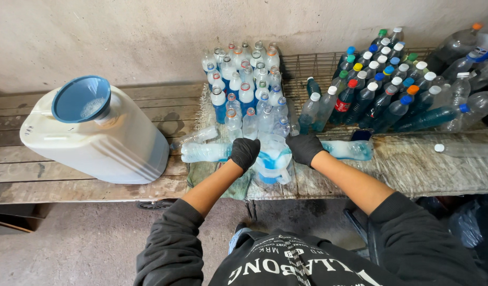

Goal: The person pours blue liquid from multiple small plastic bottles into a measuring jug, then pours the collected liquid into a large white container using a funnel. The person repeats this process several times, handling the bottles and jug with gloved hands.

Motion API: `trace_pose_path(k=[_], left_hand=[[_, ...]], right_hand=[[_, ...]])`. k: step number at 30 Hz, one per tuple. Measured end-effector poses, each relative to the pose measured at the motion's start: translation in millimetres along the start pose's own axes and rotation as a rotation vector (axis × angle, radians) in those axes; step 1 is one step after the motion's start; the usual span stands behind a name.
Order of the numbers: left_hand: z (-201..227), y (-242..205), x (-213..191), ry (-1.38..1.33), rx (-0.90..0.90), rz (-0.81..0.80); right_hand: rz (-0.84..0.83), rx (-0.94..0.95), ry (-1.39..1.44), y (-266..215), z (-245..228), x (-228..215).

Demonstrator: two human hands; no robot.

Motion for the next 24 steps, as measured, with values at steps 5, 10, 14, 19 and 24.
trace_pose_path(k=[5,10,14,19,24], left_hand=[[3,-1,-15,-0.006,-0.01,-0.011],[4,-3,-19,-0.024,0.001,-0.017],[5,-1,-15,-0.007,-0.002,-0.016],[8,-1,-14,0.033,0.003,-0.016],[10,-2,-16,0.045,0.0,-0.016]], right_hand=[[-0.013,0.145,0.262,15,48,89],[-0.12,0.173,0.266,27,79,161],[-0.08,0.073,0.149,23,62,139],[-0.044,0.009,0.068,23,53,131],[0.015,-0.049,-0.046,23,37,108]])
Point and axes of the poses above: each hand's wrist, its own y-axis towards the middle knuckle, its own x-axis out of the palm, z = x × y, the point moved 9 cm from there along y, towards the middle knuckle, and after that the axes turned 11 degrees about -x, right-handed, at the moved point
